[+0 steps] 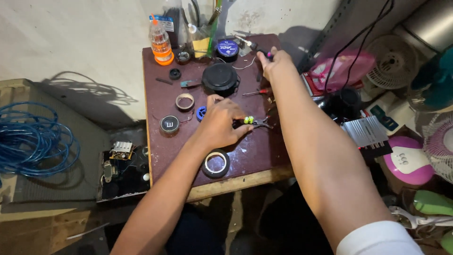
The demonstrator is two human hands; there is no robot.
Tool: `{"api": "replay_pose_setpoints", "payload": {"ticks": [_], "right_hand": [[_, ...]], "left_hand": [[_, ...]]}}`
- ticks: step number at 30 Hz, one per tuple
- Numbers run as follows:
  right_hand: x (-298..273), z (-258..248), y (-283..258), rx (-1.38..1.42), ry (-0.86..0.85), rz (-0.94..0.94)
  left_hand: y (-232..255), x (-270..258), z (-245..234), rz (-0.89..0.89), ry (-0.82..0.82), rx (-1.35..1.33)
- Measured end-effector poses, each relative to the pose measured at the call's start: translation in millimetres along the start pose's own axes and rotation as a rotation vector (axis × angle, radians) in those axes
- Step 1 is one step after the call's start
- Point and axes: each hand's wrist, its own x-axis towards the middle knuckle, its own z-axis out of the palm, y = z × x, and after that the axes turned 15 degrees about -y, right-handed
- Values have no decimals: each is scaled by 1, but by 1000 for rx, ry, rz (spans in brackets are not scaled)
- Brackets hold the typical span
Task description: The person uses a soldering iron to attach wires to a small green electronic component held by pliers. They then wrap the connection with black electrical tape.
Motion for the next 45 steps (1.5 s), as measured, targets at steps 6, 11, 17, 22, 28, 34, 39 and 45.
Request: {"api": "replay_pose_setpoints", "payload": {"ticks": [6,11,17,22,28,34,39,45], "right_hand": [[-52,4,-10,-57,-50,10],[-167,-13,-12,-1143,-409,-513],[-231,-108,-31,-1859,-709,-631],[-223,-142,-37,-2084,-819,-690],[-226,-142,-36,-2187,-734,-691],[-235,-121,-41,-1978,-812,-808],[-252,-77,-44,-1612,-925,-1063],[-265,-45,-16,-1458,-1160,-1146]], "left_hand": [[6,1,-4,0,3,-6],[8,-2,-5,4,10,39],[3,-2,-3,5,5,56],[-4,-5,-1,-2,21,49],[-2,-8,-10,5,139,6],[19,-7,-30,29,214,-18],[57,4,-43,80,272,164],[71,6,-41,38,369,239]]}}
